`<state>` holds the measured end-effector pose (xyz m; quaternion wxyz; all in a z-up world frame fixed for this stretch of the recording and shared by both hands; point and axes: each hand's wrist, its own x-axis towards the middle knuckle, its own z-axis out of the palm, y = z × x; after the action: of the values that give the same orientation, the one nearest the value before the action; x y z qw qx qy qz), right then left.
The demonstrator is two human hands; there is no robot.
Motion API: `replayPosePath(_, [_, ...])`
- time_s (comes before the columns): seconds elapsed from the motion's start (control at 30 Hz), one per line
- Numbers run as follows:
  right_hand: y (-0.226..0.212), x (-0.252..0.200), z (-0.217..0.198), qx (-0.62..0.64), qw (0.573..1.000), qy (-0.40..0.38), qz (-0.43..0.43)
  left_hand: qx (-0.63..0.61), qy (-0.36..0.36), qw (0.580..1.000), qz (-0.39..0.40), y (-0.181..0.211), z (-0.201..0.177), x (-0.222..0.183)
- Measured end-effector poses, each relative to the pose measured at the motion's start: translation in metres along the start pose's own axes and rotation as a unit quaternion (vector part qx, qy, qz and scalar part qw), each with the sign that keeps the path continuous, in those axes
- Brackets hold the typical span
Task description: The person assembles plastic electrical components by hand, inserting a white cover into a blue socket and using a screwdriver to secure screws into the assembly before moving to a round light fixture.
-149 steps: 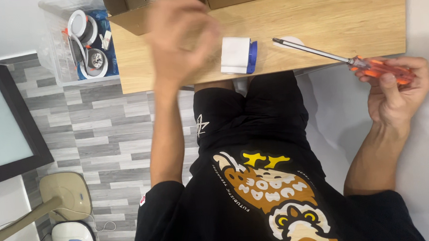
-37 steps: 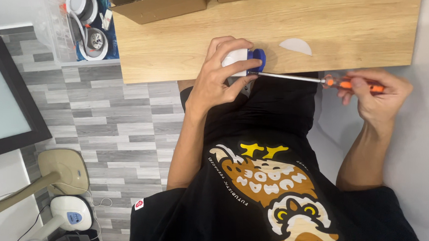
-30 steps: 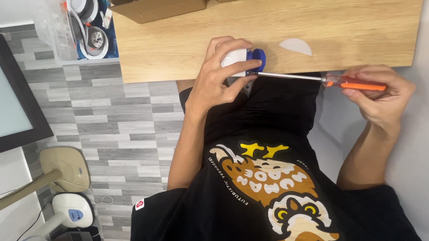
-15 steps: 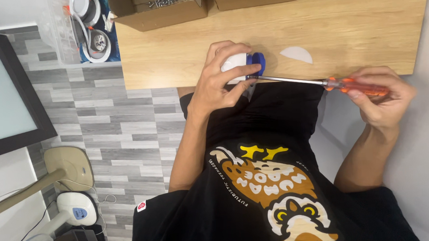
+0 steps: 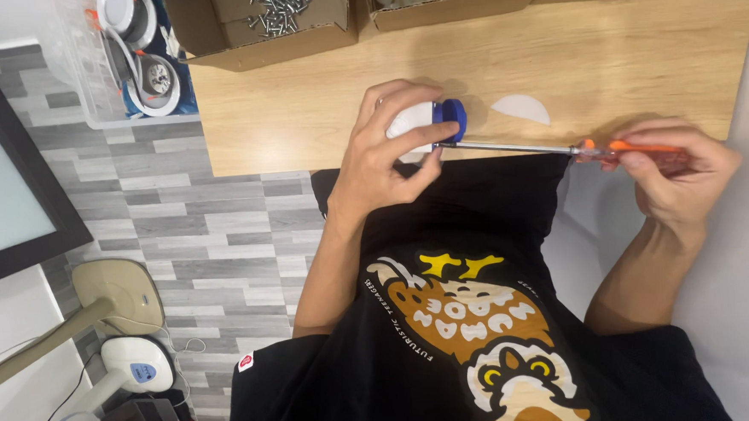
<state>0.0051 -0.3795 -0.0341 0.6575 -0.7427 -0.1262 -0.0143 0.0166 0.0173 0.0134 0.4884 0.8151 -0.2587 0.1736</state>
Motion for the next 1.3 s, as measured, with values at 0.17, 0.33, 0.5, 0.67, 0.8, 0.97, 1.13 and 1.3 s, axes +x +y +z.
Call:
replayPosePath(0.17, [0.008, 0.0, -0.012, 0.018, 0.998, -0.045, -0.044, 0.004, -0.002, 1.0, -0.001, -0.002, 0.001, 0.0])
replayPosePath(0.33, [-0.008, 0.007, -0.007, -0.045, 0.997, -0.065, -0.007, 0.01, -0.008, 1.0, -0.007, -0.004, 0.0, -0.001])
replayPosePath(0.5, [-0.001, 0.005, -0.002, -0.027, 0.997, -0.016, 0.072, 0.007, -0.006, 1.0, -0.005, -0.007, 0.001, -0.001])
replayPosePath(0.67, [0.023, 0.0, -0.02, -0.007, 1.0, -0.016, 0.004, 0.017, 0.002, 1.0, 0.002, -0.01, 0.006, -0.004])
replayPosePath(0.8, [0.019, 0.0, -0.018, 0.019, 1.0, -0.008, -0.011, 0.019, 0.007, 1.0, 0.0, -0.009, 0.007, -0.002])
replayPosePath(0.97, [0.011, 0.007, -0.014, 0.005, 0.998, -0.06, -0.037, 0.024, 0.04, 0.999, 0.0, -0.002, 0.01, 0.005])
replayPosePath(1.13, [-0.013, 0.013, 0.003, -0.055, 0.998, -0.032, 0.01, 0.03, 0.053, 0.998, -0.002, -0.001, 0.013, 0.005])
replayPosePath(1.3, [0.006, 0.008, -0.009, 0.0, 1.0, -0.012, 0.01, 0.032, 0.055, 0.998, -0.006, 0.001, 0.013, 0.005])
